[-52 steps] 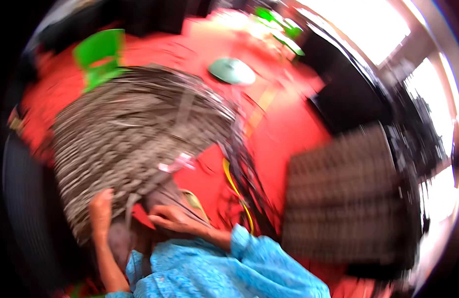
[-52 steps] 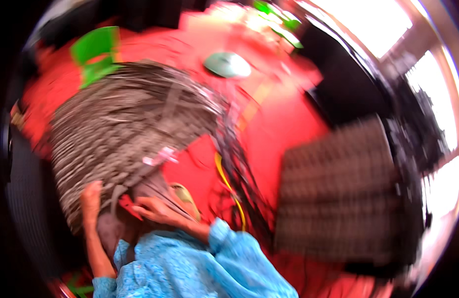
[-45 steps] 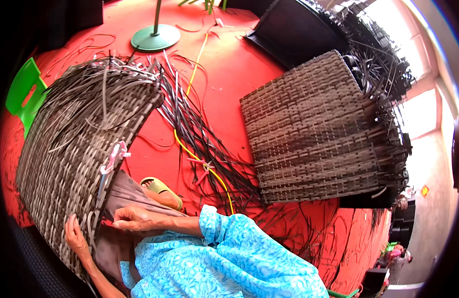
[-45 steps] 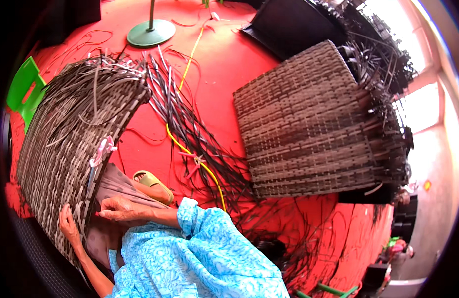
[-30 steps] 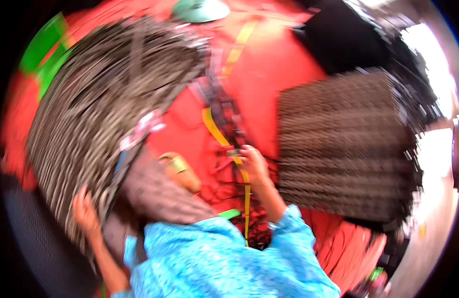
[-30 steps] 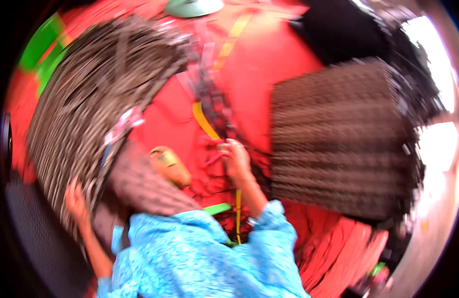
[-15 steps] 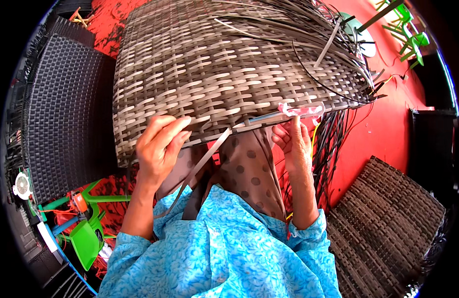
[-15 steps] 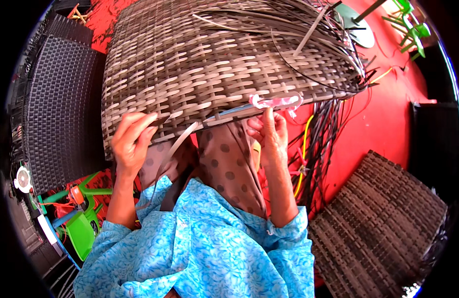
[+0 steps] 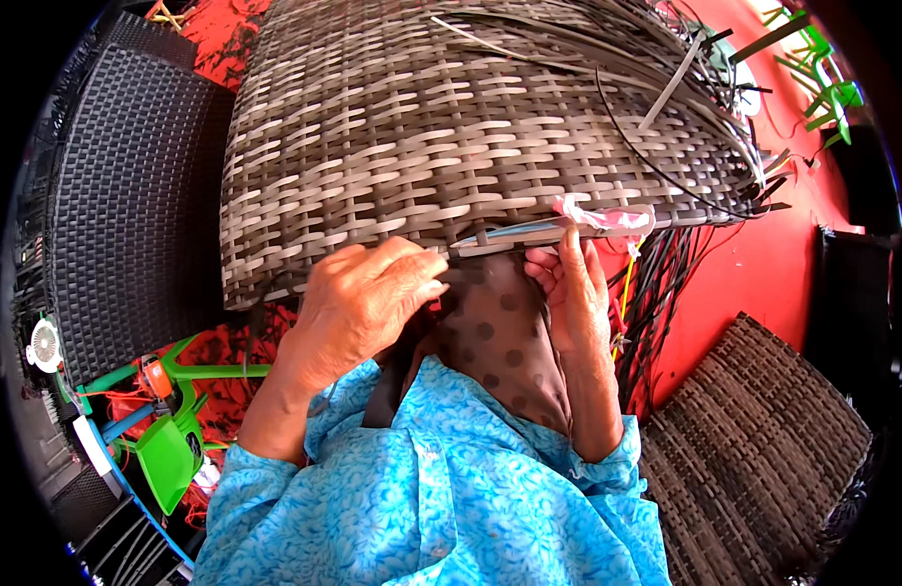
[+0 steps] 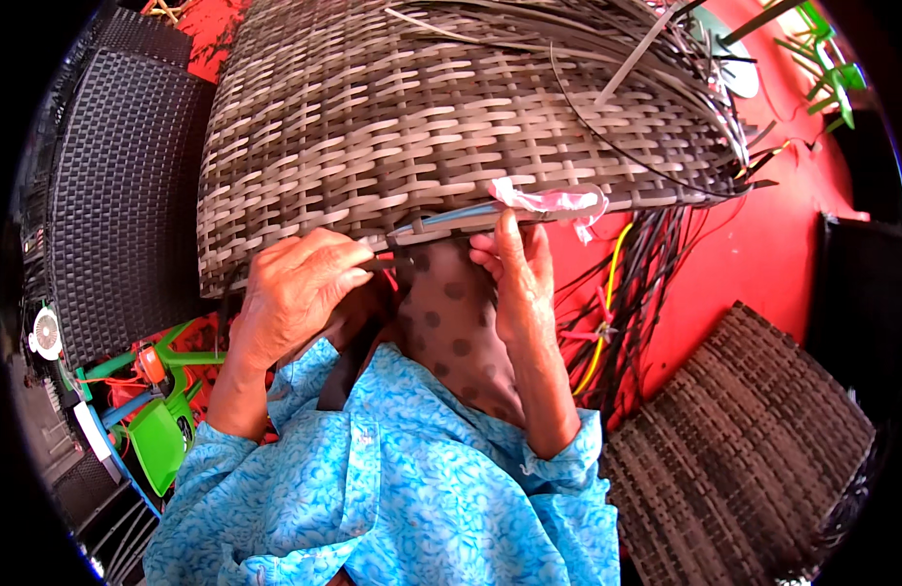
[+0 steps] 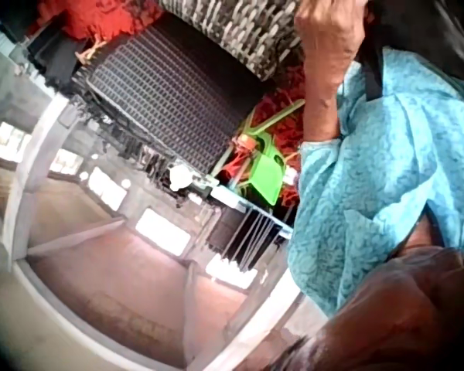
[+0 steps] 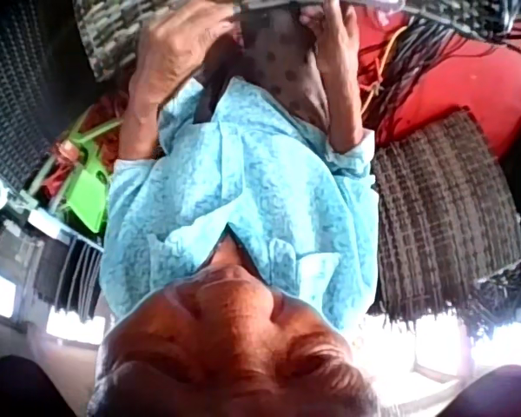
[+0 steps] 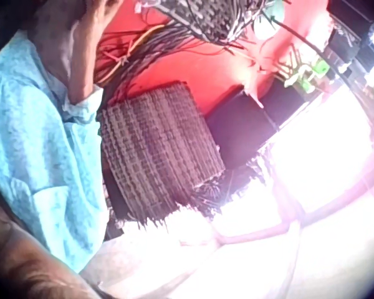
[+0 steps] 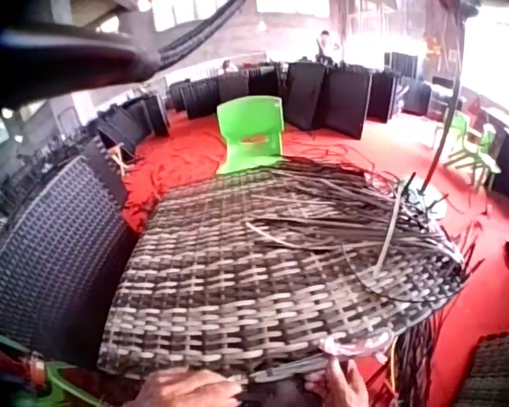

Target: The person weaves synthetic wicker strips along the edge of a woven panel, tucks the ends into the weave using a metal tool, and trims the excess strands using scissors.

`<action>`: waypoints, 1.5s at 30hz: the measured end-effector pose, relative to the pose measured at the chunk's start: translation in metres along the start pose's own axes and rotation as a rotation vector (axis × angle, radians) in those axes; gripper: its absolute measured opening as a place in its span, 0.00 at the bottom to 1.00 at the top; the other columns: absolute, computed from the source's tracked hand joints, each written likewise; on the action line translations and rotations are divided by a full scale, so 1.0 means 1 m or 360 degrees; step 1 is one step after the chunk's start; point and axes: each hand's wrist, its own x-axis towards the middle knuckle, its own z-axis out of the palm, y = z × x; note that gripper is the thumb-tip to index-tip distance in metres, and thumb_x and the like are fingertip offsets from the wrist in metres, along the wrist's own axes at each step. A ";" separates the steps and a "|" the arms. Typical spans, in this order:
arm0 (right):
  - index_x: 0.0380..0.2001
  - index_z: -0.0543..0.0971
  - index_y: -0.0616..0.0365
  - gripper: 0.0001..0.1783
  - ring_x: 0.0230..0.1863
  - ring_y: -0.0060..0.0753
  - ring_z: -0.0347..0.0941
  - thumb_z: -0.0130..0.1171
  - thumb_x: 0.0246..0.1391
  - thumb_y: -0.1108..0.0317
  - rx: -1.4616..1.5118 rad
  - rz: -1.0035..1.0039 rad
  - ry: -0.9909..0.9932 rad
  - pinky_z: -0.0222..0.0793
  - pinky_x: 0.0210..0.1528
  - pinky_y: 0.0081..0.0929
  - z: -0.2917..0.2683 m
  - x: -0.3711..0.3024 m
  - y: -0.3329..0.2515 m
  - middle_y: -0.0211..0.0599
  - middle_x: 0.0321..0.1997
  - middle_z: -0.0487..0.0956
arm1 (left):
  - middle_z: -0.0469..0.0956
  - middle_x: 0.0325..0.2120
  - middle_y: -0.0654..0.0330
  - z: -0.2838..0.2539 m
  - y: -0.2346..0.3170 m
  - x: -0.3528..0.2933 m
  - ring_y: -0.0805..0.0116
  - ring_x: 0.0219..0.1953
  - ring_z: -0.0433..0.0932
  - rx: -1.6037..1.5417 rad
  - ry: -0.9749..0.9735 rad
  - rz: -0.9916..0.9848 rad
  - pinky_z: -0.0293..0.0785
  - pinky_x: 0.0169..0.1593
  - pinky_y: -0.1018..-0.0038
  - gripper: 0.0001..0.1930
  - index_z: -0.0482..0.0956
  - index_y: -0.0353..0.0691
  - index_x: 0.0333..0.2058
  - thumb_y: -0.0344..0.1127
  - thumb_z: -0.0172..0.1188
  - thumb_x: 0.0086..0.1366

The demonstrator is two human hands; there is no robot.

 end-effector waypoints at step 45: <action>0.35 0.77 0.59 0.11 0.26 0.13 0.65 0.56 0.59 0.62 -0.0742 -0.0214 -0.0106 0.64 0.30 0.13 -0.014 -0.025 0.006 0.21 0.26 0.71 | 0.69 0.24 0.59 0.038 -0.009 0.015 0.60 0.30 0.71 0.0354 0.0223 -0.0042 0.70 0.33 0.66 0.05 0.72 0.39 0.25 0.27 0.61 0.52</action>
